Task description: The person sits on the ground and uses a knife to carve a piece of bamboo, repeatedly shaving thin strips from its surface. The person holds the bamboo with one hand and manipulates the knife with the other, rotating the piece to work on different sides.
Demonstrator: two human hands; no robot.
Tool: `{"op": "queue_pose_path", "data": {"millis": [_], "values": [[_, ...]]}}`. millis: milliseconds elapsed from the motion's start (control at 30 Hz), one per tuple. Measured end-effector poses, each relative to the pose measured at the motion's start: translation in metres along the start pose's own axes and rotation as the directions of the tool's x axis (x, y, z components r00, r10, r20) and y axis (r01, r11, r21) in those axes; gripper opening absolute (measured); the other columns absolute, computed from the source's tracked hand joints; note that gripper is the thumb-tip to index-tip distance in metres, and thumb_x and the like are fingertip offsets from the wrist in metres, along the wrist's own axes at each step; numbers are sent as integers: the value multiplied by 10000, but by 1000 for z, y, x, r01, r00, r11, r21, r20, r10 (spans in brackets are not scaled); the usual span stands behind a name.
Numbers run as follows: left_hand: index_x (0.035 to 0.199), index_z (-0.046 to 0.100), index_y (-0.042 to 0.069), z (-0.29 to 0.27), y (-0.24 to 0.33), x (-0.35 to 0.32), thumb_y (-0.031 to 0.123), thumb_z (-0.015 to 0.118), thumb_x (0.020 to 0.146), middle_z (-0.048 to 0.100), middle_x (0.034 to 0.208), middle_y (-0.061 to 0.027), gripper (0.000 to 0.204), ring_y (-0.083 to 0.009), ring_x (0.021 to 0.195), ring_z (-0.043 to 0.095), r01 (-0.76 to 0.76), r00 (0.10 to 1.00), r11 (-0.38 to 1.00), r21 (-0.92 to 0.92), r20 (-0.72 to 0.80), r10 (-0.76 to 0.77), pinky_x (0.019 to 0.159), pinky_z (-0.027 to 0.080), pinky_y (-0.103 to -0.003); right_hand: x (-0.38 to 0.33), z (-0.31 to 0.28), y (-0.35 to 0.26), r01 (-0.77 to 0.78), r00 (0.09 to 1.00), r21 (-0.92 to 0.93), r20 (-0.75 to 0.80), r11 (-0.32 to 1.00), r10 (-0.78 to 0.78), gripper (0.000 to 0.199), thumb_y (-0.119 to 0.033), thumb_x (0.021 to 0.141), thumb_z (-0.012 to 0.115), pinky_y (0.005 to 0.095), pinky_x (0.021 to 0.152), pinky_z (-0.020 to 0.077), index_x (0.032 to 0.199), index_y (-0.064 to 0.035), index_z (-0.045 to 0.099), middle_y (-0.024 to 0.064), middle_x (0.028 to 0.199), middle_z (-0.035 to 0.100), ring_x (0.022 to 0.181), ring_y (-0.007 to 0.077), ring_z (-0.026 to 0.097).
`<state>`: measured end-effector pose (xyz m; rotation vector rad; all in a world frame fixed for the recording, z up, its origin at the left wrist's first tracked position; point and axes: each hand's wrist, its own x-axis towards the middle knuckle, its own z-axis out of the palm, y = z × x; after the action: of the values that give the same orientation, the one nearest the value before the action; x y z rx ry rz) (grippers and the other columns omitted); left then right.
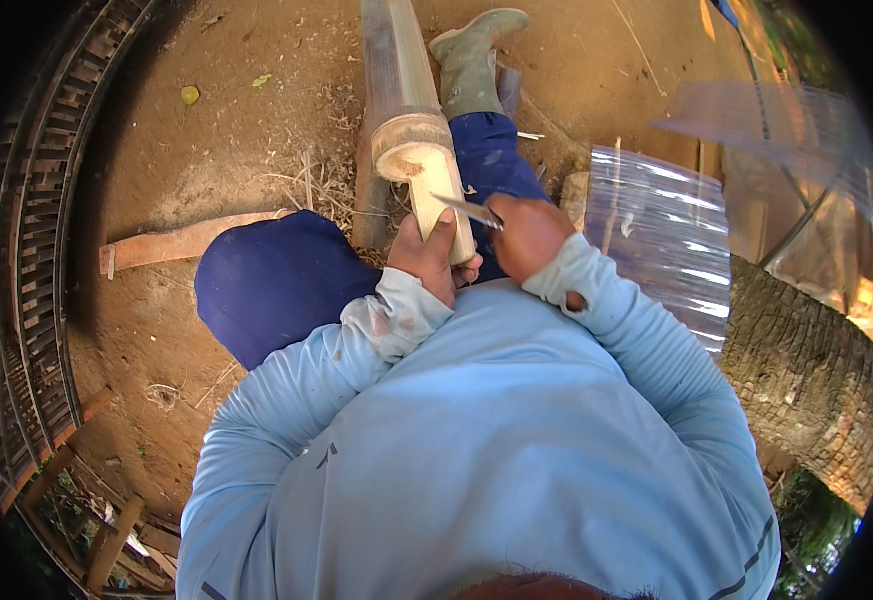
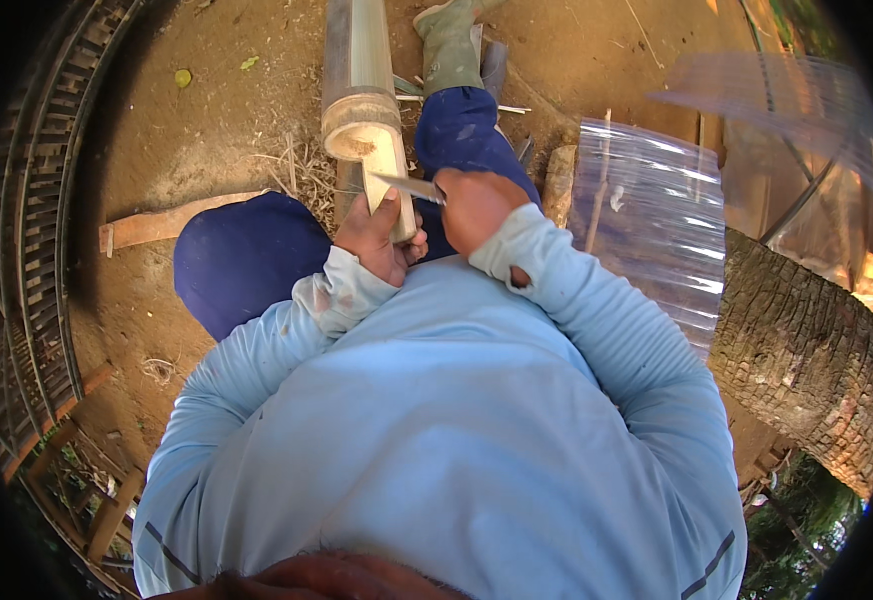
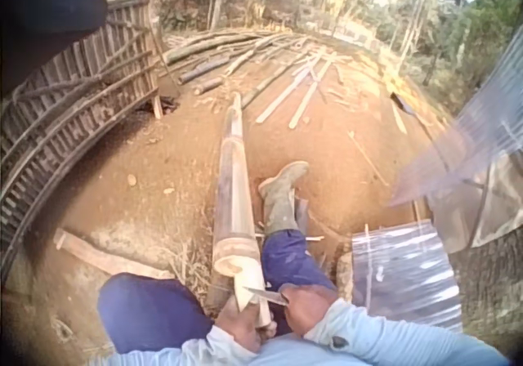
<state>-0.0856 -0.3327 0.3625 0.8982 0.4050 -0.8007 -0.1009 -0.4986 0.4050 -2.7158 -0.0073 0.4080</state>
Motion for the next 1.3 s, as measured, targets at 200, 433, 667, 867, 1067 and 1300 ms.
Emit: {"op": "queue_pose_path", "data": {"millis": [200, 433, 667, 867, 1067, 1300], "values": [[1166, 454, 113, -3, -1, -1, 289, 549, 1015, 565, 852, -85, 250, -200, 662, 573, 3, 998, 1000, 27, -56, -2, 590, 516, -351, 12, 10, 0, 55, 997, 15, -49, 998, -55, 118, -48, 838, 557, 524, 717, 508, 932, -16, 620, 255, 826, 665, 808, 465, 640], [1171, 458, 128, -9, -1, 0, 309, 576, 1002, 562, 855, -73, 274, -191, 660, 562, 27, 999, 999, -29, -19, -27, 589, 512, -344, 45, 7, 2, 61, 994, -40, -92, 997, -64, 160, -76, 848, 528, 529, 736, 509, 958, -20, 630, 248, 860, 682, 834, 449, 659], [1154, 482, 141, -15, 0, 1, 303, 585, 1000, 561, 844, -57, 247, -181, 652, 545, 21, 1000, 998, -64, -19, -22, 592, 501, -340, 25, 13, 5, 136, 989, 28, -62, 990, -134, 60, -72, 851, 573, 523, 699, 509, 872, -25, 605, 245, 765, 645, 760, 459, 636], [1149, 491, 118, -23, 2, -3, 306, 575, 1006, 564, 835, -58, 251, -180, 653, 557, 25, 996, 983, -182, 94, -8, 572, 498, -326, 62, 15, 8, 219, 957, -11, -191, 976, -217, 87, -76, 842, 585, 517, 693, 513, 906, -29, 622, 246, 789, 655, 758, 459, 635], [1148, 489, 117, -25, 10, -8, 312, 586, 1001, 562, 850, -51, 262, -173, 660, 551, -29, 990, 962, -271, 126, 66, 574, 502, -312, 36, 17, -11, 316, 937, 506, -299, 802, -181, 144, -112, 847, 657, 400, 643, 511, 960, -25, 666, 171, 759, 664, 690, 325, 669], [1190, 486, 173, -23, 9, -10, 253, 571, 999, 565, 833, -49, 224, -167, 629, 533, 8, 1000, 977, -213, 30, -1, 589, 462, -330, 56, 8, -34, 130, 952, 624, -295, 771, 79, 398, -377, 812, 799, 301, 550, 452, 867, -5, 670, 54, 652, 612, 573, 140, 554]]}}
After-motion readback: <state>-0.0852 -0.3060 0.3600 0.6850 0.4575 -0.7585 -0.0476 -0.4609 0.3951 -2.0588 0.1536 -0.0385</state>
